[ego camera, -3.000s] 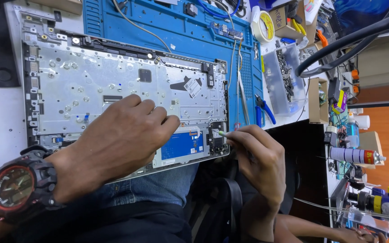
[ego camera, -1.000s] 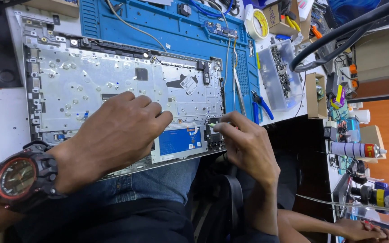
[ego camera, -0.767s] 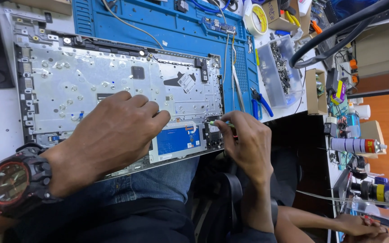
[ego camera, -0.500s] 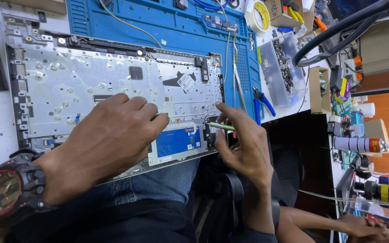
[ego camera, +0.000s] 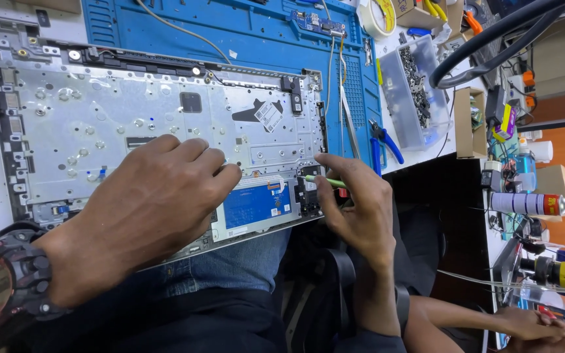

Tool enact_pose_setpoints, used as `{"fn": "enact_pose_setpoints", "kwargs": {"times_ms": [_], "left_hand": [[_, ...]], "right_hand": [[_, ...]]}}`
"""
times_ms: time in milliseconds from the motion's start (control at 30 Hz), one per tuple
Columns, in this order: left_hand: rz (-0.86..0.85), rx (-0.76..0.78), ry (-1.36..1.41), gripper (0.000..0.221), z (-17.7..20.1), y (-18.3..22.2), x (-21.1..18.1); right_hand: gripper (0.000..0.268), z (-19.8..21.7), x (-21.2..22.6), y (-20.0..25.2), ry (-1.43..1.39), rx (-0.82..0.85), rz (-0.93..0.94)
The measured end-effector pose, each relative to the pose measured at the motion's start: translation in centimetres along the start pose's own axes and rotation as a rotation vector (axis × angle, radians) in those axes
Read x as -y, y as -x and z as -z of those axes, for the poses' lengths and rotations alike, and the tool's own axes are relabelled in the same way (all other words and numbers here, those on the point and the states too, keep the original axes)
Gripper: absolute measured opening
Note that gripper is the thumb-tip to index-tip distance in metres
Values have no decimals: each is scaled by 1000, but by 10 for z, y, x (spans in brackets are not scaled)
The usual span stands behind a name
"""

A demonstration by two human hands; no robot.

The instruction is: The person works on a partially disassembled laptop chassis on a repair bench, using a small green-handled pry tool to release connectors and lift components from the inside of the base. They detach a flat internal panel, set it aside, and continue prying at the edge of the chassis.

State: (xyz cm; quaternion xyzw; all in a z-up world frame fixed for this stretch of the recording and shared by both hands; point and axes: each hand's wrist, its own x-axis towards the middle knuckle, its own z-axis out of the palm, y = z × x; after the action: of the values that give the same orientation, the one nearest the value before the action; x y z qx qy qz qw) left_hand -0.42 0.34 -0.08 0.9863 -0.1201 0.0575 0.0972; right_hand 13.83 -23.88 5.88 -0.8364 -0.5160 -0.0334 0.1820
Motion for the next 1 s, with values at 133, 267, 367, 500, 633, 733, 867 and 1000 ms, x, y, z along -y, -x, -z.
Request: {"fn": "enact_pose_setpoints", "kwargs": {"times_ms": [133, 267, 367, 500, 633, 733, 867, 1000], "left_hand": [[-5, -2, 1, 4, -1, 0, 0], [-3, -4, -11, 6, -1, 1, 0], [-2, -14, -5, 5, 0, 0, 0], [-12, -146, 40, 14, 4, 1, -1], [-6, -315, 182, 9, 15, -2, -5], [-14, -380, 324, 12, 20, -3, -6], [-8, -387, 401, 14, 20, -3, -7], [-10, -338, 456, 15, 21, -2, -7]], "right_hand": [[39, 3, 5, -1, -78, 59, -8], [22, -1, 0, 0, 38, -5, -22], [18, 0, 2, 0, 3, -31, -38], [12, 7, 11, 2, -66, -142, -69], [5, 8, 22, 10, -341, -238, -67], [8, 6, 28, 15, -448, -258, -13], [12, 5, 37, 14, -457, -224, 73], [14, 2, 38, 12, -459, -173, 123]]}}
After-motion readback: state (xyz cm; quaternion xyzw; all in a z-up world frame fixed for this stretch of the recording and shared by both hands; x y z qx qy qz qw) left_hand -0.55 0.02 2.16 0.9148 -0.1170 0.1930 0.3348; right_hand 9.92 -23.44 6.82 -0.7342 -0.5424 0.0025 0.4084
